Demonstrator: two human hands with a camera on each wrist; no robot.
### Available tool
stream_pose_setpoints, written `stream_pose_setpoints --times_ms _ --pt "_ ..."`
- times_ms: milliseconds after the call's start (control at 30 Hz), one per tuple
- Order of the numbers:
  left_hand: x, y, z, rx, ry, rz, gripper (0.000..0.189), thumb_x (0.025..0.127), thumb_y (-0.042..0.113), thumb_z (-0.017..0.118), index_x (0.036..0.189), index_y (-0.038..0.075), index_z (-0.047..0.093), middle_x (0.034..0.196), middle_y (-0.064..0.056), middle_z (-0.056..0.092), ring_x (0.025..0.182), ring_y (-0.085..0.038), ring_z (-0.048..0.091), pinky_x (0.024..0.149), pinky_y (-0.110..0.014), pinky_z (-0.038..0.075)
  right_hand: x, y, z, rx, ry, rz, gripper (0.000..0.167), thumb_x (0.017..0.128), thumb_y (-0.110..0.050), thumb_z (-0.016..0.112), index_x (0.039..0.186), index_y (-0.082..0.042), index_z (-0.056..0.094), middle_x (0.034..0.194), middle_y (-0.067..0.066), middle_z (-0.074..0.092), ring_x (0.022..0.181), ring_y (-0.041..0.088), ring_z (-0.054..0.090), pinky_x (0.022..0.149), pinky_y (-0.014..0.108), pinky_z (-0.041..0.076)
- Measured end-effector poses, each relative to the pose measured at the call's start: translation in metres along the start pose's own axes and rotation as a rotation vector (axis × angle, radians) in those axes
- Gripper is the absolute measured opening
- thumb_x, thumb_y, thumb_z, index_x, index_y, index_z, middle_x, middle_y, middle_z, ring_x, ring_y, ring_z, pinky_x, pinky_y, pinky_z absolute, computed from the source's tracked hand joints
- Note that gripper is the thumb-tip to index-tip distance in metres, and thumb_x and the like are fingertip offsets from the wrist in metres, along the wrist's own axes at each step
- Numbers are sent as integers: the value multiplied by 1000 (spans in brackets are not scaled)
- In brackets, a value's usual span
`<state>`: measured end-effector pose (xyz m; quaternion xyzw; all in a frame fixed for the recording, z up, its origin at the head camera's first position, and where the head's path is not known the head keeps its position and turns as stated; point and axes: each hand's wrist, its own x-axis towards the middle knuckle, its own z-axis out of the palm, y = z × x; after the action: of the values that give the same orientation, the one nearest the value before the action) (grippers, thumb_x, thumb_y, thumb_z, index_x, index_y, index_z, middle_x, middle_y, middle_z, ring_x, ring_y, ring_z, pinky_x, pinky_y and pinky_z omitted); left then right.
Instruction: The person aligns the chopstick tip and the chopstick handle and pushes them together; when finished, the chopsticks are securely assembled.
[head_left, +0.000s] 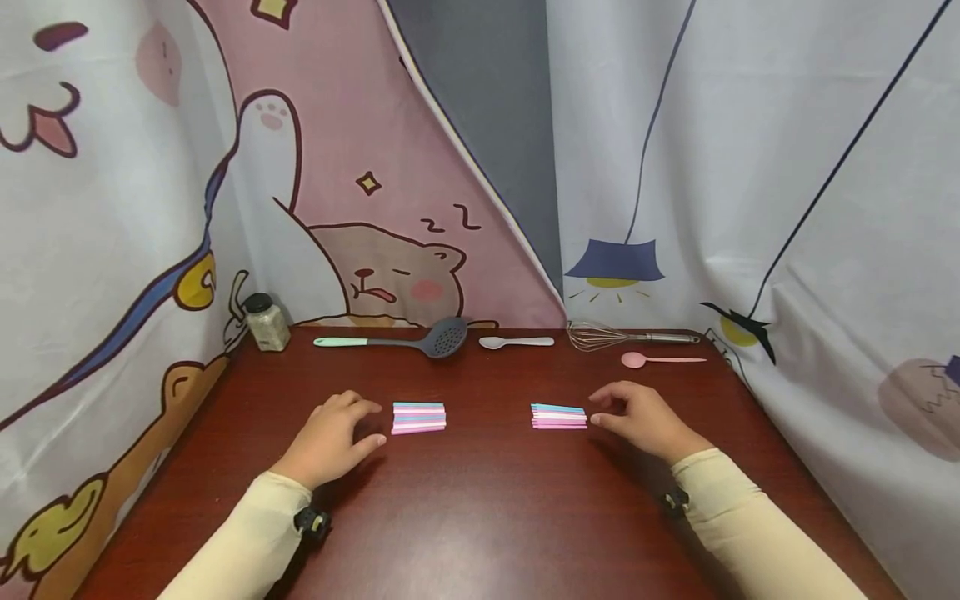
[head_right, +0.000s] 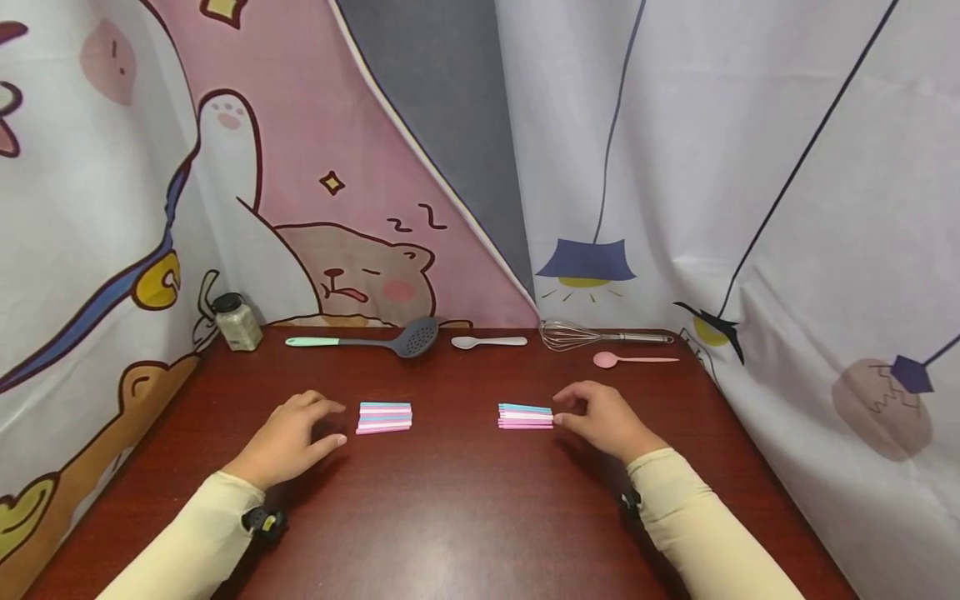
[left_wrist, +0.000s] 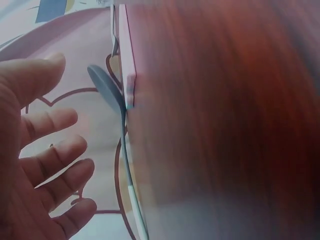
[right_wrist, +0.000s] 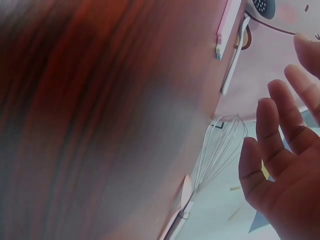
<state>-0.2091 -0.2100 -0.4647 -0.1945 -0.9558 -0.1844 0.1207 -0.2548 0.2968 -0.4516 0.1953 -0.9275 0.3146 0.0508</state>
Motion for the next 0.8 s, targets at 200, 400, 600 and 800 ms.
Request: stream_pose_setpoints --times_ms 200,400,600,800 --pt "8 7 7 -61 -49 12 30 86 23 87 112 12 78 97 -3 65 96 -24 61 88 -49 49 5 -2 9 1 -53 19 22 87 -13 86 107 -10 78 87 -5 70 79 9 60 70 27 51" --pt "14 10 13 -76 -110 4 21 88 18 85 107 13 78 90 -1 62 84 -15 55 79 -42 47 9 -5 17 -12 -120 8 15 88 -14 85 102 -13 79 83 -7 66 77 9 56 68 27 48" --pt "19 13 17 -90 -150 -9 14 90 11 82 103 14 78 85 3 58 79 -12 52 75 -38 47 12 -11 19 -34 -197 -11 14 86 -10 85 97 -14 78 82 -7 65 74 9 54 65 27 47" --pt "22 10 22 -93 -179 -31 12 91 10 81 102 14 78 84 5 57 78 -12 51 75 -38 47 13 -16 20 -66 -231 -26 13 85 -7 85 94 -13 78 79 -8 64 72 7 52 65 26 46"
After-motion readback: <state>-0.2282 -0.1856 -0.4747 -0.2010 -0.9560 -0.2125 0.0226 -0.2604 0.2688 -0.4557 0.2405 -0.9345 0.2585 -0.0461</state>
